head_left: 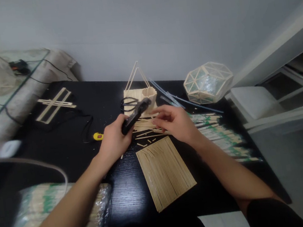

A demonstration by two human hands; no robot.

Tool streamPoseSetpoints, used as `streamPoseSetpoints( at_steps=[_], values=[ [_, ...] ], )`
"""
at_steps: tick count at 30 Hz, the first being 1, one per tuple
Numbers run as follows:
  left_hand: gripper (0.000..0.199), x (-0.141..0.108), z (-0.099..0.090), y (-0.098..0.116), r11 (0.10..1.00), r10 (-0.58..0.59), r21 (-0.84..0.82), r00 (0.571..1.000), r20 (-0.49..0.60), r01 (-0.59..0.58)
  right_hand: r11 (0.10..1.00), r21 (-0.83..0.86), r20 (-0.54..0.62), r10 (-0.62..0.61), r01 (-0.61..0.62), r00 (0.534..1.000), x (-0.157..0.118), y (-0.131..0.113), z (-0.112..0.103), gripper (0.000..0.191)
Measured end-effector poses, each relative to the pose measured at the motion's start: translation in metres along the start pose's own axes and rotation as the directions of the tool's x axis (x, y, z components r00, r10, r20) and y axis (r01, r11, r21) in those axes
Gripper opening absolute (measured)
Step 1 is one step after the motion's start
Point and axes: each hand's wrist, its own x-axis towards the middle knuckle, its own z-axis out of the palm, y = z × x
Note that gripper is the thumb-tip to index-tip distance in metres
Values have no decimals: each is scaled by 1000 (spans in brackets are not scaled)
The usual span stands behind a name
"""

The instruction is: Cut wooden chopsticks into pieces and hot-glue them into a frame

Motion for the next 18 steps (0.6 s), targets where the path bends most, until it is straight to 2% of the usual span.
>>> streamPoseSetpoints(
  at_steps=[5, 7, 9, 12, 18],
  values=[
    [16, 3, -3, 1, 956, -91, -286, 993, -76, 66, 973, -229, 98, -8, 31, 995, -2, -2, -4, 16],
    [16, 4, -2, 2, 924, -109, -375, 992, -71, 75, 937, -348, 167, 34, 27, 985, -2, -1, -5, 9],
    [16, 5, -1, 2, 890, -128, -447, 990, -66, 85, 881, -474, 242, 113, 16, 964, -2, 1, -4, 9],
    [17, 5, -1, 4, 851, -160, -513, 986, -48, 113, 787, -616, 302, 209, 24, 930, -3, 4, -2, 12],
    [18, 5, -3, 6, 828, -175, -546, 984, -39, 126, 688, -720, 368, 272, 88, 889, -5, 5, 6, 12]
  ],
)
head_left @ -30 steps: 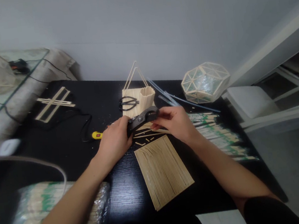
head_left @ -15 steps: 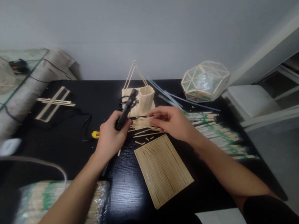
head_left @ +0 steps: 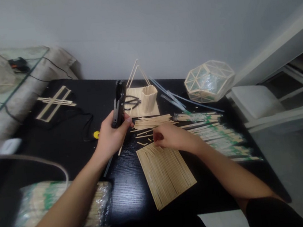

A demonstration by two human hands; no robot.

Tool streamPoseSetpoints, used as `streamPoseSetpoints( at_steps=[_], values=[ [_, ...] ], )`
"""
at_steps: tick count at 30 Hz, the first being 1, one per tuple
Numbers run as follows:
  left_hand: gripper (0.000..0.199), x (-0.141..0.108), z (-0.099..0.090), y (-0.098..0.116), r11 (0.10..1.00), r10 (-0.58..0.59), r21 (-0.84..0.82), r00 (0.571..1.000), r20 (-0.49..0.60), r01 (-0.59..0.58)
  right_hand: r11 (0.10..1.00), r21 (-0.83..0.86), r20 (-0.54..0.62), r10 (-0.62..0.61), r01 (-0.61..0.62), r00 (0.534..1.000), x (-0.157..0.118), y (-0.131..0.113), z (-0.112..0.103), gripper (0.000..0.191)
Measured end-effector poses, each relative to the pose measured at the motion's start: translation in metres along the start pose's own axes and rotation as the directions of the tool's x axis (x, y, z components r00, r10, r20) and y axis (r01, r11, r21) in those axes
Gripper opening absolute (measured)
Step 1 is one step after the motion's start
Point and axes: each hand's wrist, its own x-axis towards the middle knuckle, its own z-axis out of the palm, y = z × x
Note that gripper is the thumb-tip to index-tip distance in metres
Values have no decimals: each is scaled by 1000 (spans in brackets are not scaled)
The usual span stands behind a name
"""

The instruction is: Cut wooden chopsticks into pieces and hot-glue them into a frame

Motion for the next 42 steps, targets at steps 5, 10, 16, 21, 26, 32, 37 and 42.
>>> streamPoseSetpoints(
  at_steps=[5, 10, 16, 21, 26, 32, 37, 42],
  values=[
    [17, 1, 1, -3, 999, 34, -29, 999, -5, -34, 999, -20, 37, 26, -25, 999, 1, 1, 4, 10],
    [20, 0, 1, -4, 997, 3, -71, 1000, 9, -2, 995, 99, 19, 11, -13, 1000, 2, 2, 5, 8],
    [32, -2, 1, -1, 962, -118, -244, 992, 38, 123, 651, 758, 84, -28, -45, 996, 6, -2, 16, 17],
    [33, -2, 3, -1, 930, -116, -346, 992, 48, 125, 363, 931, 90, -145, -32, 985, 10, -5, 29, 30],
    [31, -2, 3, -1, 924, -109, -362, 992, 56, 122, 294, 955, 80, -140, -35, 987, 11, -9, 33, 37],
    [32, -2, 3, 0, 918, -107, -376, 991, 77, 128, 284, 958, 74, -111, -40, 991, 9, -13, 30, 42],
    [31, -2, 2, 1, 936, -85, -334, 993, 77, 106, 293, 952, 115, -85, -85, 990, 8, -14, 30, 48],
    [29, -3, 3, 3, 957, -58, -278, 995, 86, 80, 306, 943, 155, -50, -133, 987, 8, -15, 30, 50]
  ],
)
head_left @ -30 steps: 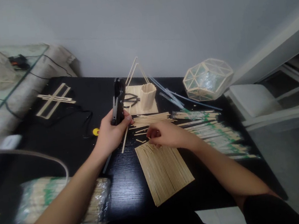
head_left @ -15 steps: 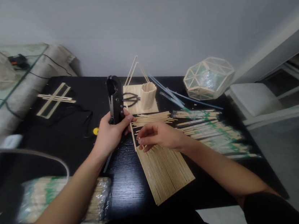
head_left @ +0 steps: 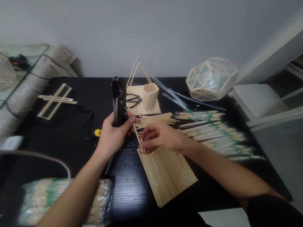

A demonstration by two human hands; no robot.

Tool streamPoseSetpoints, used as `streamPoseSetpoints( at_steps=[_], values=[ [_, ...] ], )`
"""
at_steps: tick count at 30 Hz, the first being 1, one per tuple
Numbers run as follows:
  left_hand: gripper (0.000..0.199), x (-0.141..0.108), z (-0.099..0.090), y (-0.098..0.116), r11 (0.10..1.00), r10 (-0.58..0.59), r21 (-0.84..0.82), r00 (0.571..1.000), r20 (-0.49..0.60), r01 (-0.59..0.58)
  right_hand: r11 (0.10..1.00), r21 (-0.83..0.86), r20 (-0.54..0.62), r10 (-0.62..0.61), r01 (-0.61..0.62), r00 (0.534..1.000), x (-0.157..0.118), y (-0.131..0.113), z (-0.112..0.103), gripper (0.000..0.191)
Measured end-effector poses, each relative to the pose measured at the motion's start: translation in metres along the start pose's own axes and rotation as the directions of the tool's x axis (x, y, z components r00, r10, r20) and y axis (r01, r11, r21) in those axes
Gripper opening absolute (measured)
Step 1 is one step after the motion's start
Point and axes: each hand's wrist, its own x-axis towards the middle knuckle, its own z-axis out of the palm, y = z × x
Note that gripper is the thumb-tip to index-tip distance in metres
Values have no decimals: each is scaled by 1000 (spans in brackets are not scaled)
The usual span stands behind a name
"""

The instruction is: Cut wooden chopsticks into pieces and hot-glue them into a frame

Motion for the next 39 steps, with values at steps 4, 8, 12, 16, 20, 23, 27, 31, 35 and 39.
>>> streamPoseSetpoints(
  at_steps=[4, 8, 12, 16, 20, 23, 27, 31, 35, 39],
  values=[
    [27, -2, 1, 1, 999, 43, 33, 999, 8, -43, 1000, -6, -8, 18, -18, 1000, 0, 1, 0, 50],
    [27, -3, 3, 1, 997, 59, 49, 998, 0, -59, 1000, -6, -13, 14, -14, 1000, 0, 2, -1, 50],
    [27, -3, 5, 1, 998, 50, 29, 999, -18, -49, 1000, 5, -19, -4, 4, 1000, 1, 4, 0, 51],
    [28, -4, 6, 0, 999, 39, 4, 999, -35, -39, 1000, 18, -29, -20, 21, 999, 2, 4, 0, 50],
    [27, -5, 5, -3, 999, 34, 3, 999, -24, -34, 999, 30, -28, -32, 33, 999, 2, 4, 1, 51],
    [27, -5, 5, -4, 999, 37, -1, 999, -23, -37, 999, 30, -31, -43, 44, 999, 2, 5, 3, 52],
    [26, -6, 4, -1, 998, 57, 5, 998, -14, -57, 996, 3, -48, -86, 86, 995, 1, 4, 2, 55],
    [24, -8, 1, 2, 980, 151, 128, 989, 9, -151, 986, -36, -112, -166, 163, 980, 2, -2, -7, 58],
    [34, -9, -4, -1, 942, 200, 238, 965, 169, -237, 969, -4, -198, -244, 248, 949, 2, -10, -19, 60],
    [44, -9, -5, -5, 901, 223, 299, 927, 300, -314, 965, 43, -218, -243, 258, 945, 0, -14, -23, 63]
  ],
)
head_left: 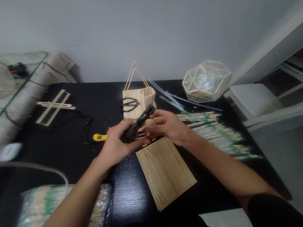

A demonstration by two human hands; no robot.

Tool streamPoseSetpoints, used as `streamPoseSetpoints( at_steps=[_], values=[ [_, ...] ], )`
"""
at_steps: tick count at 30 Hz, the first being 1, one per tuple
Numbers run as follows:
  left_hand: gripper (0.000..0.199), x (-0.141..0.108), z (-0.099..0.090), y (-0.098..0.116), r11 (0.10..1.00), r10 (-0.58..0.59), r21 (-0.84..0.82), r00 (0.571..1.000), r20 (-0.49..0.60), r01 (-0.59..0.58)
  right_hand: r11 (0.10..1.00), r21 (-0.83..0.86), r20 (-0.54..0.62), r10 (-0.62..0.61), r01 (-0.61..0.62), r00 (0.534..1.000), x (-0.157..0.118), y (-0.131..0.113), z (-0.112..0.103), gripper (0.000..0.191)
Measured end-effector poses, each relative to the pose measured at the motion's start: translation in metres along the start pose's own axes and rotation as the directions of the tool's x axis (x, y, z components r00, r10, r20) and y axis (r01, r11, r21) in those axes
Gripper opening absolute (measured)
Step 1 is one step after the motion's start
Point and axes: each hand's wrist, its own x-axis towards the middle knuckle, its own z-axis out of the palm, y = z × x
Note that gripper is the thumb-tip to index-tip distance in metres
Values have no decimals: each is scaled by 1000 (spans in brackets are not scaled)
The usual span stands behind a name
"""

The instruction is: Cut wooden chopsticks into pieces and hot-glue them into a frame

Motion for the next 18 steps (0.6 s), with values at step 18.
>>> streamPoseSetpoints(
  at_steps=[18],
  values=[
    [39, 0, 0, 3, 993, 81, 80, 996, 24, -83, 999, -48, 6, -16, 17, 1000, 1, 10, 1, 60]
  ],
)
